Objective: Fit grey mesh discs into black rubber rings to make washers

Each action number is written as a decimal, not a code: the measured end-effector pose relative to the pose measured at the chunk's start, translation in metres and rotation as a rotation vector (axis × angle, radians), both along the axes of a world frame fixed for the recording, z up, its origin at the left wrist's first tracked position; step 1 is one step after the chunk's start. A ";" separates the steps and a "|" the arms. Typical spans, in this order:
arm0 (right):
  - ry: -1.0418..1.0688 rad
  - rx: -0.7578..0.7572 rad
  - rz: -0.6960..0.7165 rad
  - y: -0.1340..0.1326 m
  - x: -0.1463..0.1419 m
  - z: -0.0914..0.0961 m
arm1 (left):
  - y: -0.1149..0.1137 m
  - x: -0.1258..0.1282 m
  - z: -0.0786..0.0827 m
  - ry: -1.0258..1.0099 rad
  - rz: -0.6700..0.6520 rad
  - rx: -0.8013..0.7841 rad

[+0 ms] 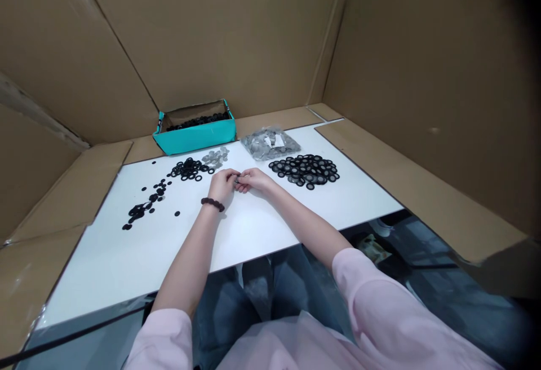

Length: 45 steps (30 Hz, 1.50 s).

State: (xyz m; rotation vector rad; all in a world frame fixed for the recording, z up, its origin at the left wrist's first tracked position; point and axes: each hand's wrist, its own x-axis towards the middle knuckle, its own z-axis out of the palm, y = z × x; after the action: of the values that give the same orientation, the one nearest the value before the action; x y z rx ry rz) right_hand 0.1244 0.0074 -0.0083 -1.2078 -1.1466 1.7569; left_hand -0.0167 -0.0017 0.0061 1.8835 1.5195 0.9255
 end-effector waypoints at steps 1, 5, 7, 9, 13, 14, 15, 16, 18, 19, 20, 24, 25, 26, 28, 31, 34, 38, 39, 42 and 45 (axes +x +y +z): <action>-0.006 0.001 0.005 0.000 0.000 0.000 | 0.001 0.000 0.001 -0.031 0.007 -0.022; -0.035 0.017 0.031 0.000 0.002 0.000 | 0.002 -0.002 0.003 -0.275 0.062 -0.228; -0.040 0.033 0.033 0.001 0.003 -0.001 | 0.002 -0.003 0.003 -0.375 0.055 -0.321; -0.046 0.055 0.032 0.002 0.004 -0.002 | 0.002 -0.004 0.003 -0.381 0.045 -0.339; -0.104 0.119 0.015 0.002 0.005 -0.001 | 0.002 -0.005 0.000 -0.189 0.028 -0.197; -0.121 0.130 0.006 0.001 0.005 -0.001 | 0.002 -0.005 -0.001 -0.149 0.019 -0.166; -0.135 0.140 -0.003 0.001 0.005 0.000 | 0.002 -0.005 -0.001 -0.129 0.009 -0.149; -0.146 0.151 -0.012 0.000 0.005 0.001 | 0.002 -0.004 -0.001 -0.128 -0.001 -0.146; -0.170 0.179 -0.021 -0.003 0.005 0.003 | 0.002 -0.004 -0.002 -0.151 -0.024 -0.171; -0.190 0.197 -0.024 -0.004 0.005 0.004 | 0.003 -0.004 -0.002 -0.156 -0.030 -0.186; -0.216 0.222 -0.026 -0.005 0.004 0.004 | 0.003 -0.004 -0.002 -0.150 -0.029 -0.197; -0.336 0.324 -0.049 -0.008 0.003 0.005 | 0.004 -0.006 -0.002 -0.080 0.024 -0.194; -0.355 0.345 -0.058 -0.008 0.004 0.005 | 0.003 -0.007 -0.002 -0.074 0.032 -0.193; -0.369 0.360 -0.066 -0.007 0.004 0.005 | 0.003 -0.006 -0.002 -0.077 0.039 -0.193; -0.384 0.380 -0.084 -0.006 0.006 0.003 | 0.003 -0.004 -0.003 -0.099 0.053 -0.204; -0.324 0.328 -0.127 -0.003 0.004 0.001 | 0.002 0.002 -0.007 -0.198 0.117 -0.245; -0.149 0.179 -0.203 -0.003 0.000 0.001 | 0.003 0.007 -0.012 -0.327 0.180 -0.253; 0.028 0.032 -0.222 -0.004 -0.003 0.004 | 0.005 0.006 -0.013 -0.356 0.122 -0.163; 0.044 0.016 -0.189 -0.004 -0.002 0.005 | 0.006 0.005 -0.012 -0.331 0.106 -0.128; 0.043 0.020 -0.101 -0.004 0.001 0.006 | 0.006 0.001 -0.009 -0.223 0.065 -0.047; 0.020 0.070 -0.079 -0.004 0.003 0.002 | 0.005 0.000 -0.007 -0.145 0.019 -0.027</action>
State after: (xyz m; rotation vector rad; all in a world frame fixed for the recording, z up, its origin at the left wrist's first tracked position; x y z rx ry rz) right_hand 0.1271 0.0036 -0.0058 -1.1753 -1.1242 1.6535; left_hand -0.0169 0.0036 -0.0013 1.7460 1.4589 1.0219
